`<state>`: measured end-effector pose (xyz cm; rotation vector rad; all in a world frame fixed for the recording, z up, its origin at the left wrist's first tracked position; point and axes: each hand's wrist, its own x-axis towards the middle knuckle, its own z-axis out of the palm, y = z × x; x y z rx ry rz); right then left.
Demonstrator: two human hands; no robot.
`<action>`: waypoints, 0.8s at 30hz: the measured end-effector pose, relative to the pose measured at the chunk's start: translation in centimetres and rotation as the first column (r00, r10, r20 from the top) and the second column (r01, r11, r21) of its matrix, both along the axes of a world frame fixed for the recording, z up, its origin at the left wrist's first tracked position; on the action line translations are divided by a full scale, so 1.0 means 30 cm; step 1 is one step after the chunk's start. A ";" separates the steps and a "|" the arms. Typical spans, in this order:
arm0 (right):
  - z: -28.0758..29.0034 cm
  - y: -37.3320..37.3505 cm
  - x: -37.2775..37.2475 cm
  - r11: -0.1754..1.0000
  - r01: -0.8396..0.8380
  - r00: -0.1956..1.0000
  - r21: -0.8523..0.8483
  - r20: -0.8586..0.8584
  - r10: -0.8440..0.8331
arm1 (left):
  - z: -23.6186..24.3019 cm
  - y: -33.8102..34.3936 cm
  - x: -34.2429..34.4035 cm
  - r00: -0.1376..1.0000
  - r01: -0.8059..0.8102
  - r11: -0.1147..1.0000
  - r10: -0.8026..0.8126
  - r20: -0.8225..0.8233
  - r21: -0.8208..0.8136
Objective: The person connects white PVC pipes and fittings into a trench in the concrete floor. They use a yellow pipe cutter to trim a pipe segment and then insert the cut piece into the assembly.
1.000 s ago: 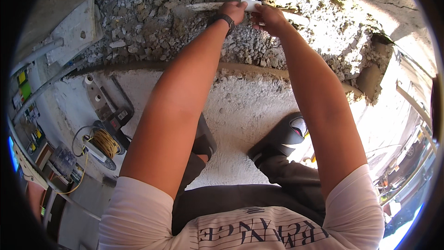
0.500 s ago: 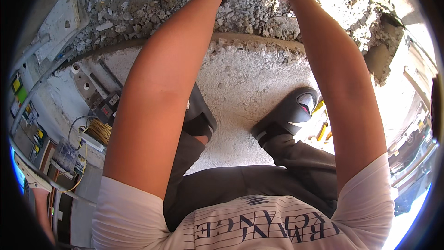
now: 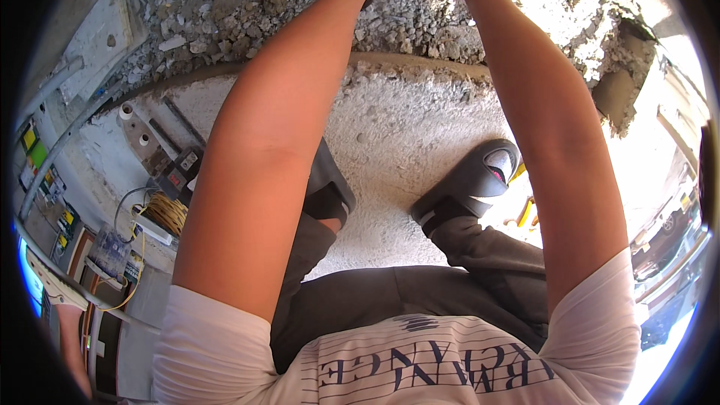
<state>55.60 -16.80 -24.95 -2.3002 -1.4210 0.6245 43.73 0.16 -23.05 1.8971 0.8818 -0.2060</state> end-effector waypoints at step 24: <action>-0.024 0.018 0.024 0.909 -0.412 0.832 -0.061 0.382 0.402 | -0.094 0.064 -0.010 0.993 0.105 0.979 -0.092 0.078 -0.175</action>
